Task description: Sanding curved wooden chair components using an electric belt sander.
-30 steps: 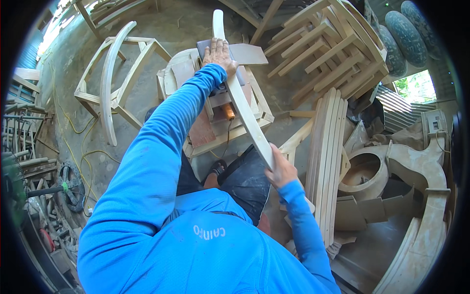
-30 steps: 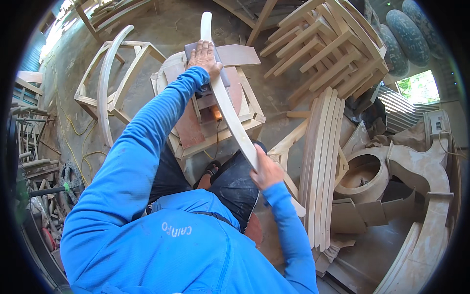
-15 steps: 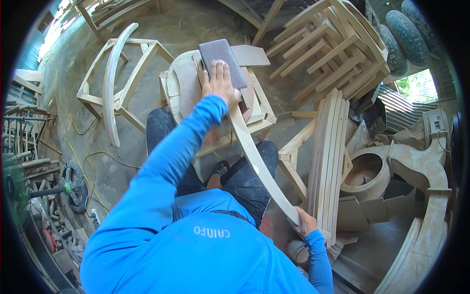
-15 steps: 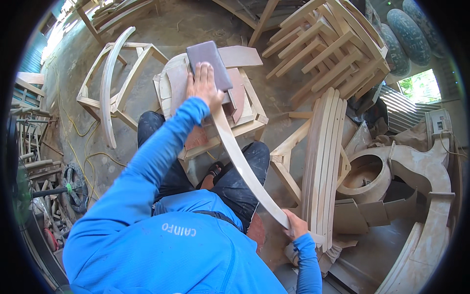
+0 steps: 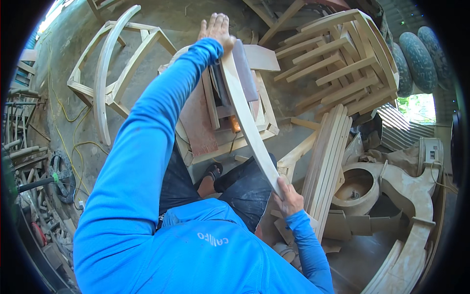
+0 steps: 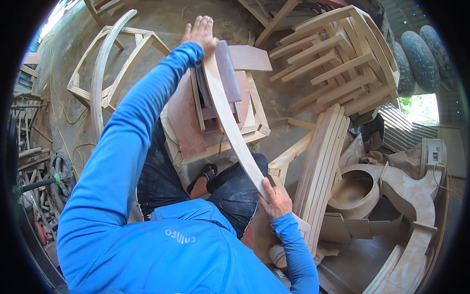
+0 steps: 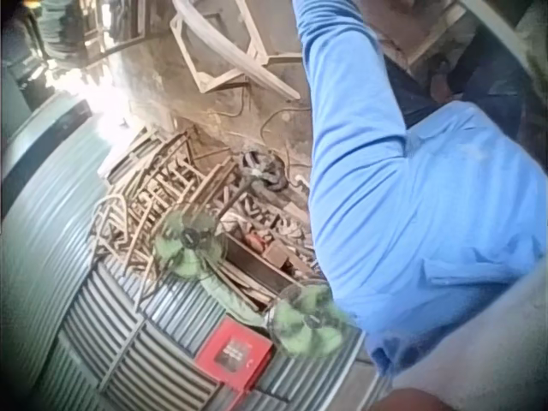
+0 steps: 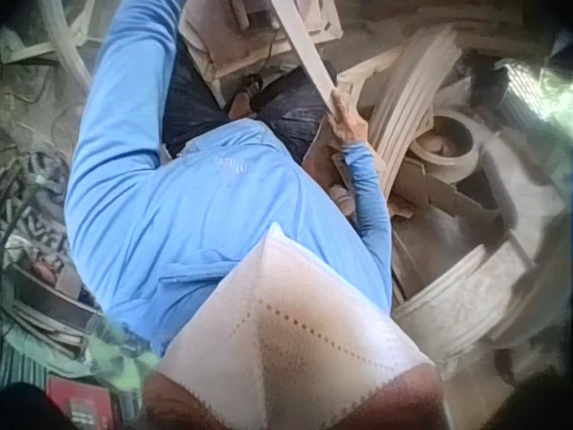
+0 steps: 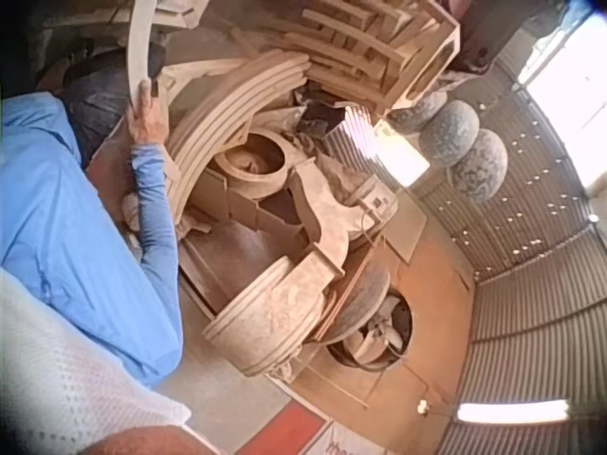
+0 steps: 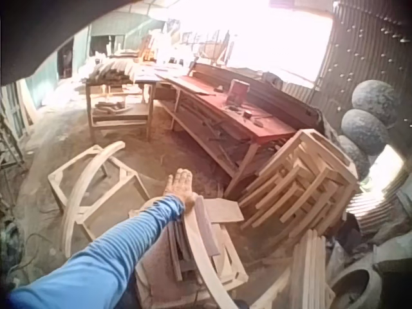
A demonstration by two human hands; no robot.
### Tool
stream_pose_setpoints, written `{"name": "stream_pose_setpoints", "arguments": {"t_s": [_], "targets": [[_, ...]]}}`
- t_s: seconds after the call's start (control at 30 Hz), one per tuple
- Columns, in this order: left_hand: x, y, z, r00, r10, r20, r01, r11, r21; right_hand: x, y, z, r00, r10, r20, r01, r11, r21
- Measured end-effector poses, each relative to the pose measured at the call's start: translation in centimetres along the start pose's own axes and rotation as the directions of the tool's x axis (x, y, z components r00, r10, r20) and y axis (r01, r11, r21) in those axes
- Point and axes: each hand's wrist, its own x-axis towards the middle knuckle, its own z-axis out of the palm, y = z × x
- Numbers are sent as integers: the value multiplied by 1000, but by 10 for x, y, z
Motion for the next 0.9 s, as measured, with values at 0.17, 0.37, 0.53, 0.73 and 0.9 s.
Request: {"name": "stream_pose_setpoints", "arguments": {"t_s": [0.17,0.37,0.53,0.73,0.9], "targets": [[42,-8,11,1000,-21,17,21,999,36,97,-21,7,999,49,-22,-49,999,8],[38,-6,7,999,-34,23,35,998,-54,229,-56,5,987,116,-107,-111,992,55],[23,-4,-3,998,-44,40,44,999,10,245,-56,11,985,58,-160,-47,996,71],[-81,53,-25,986,-75,148,52,987,154,128,-40,11,998,39,-40,-35,995,97],[-136,69,-29,986,-3,167,-11,996,85,4,-32,12,999,19,45,-26,985,171]]}}
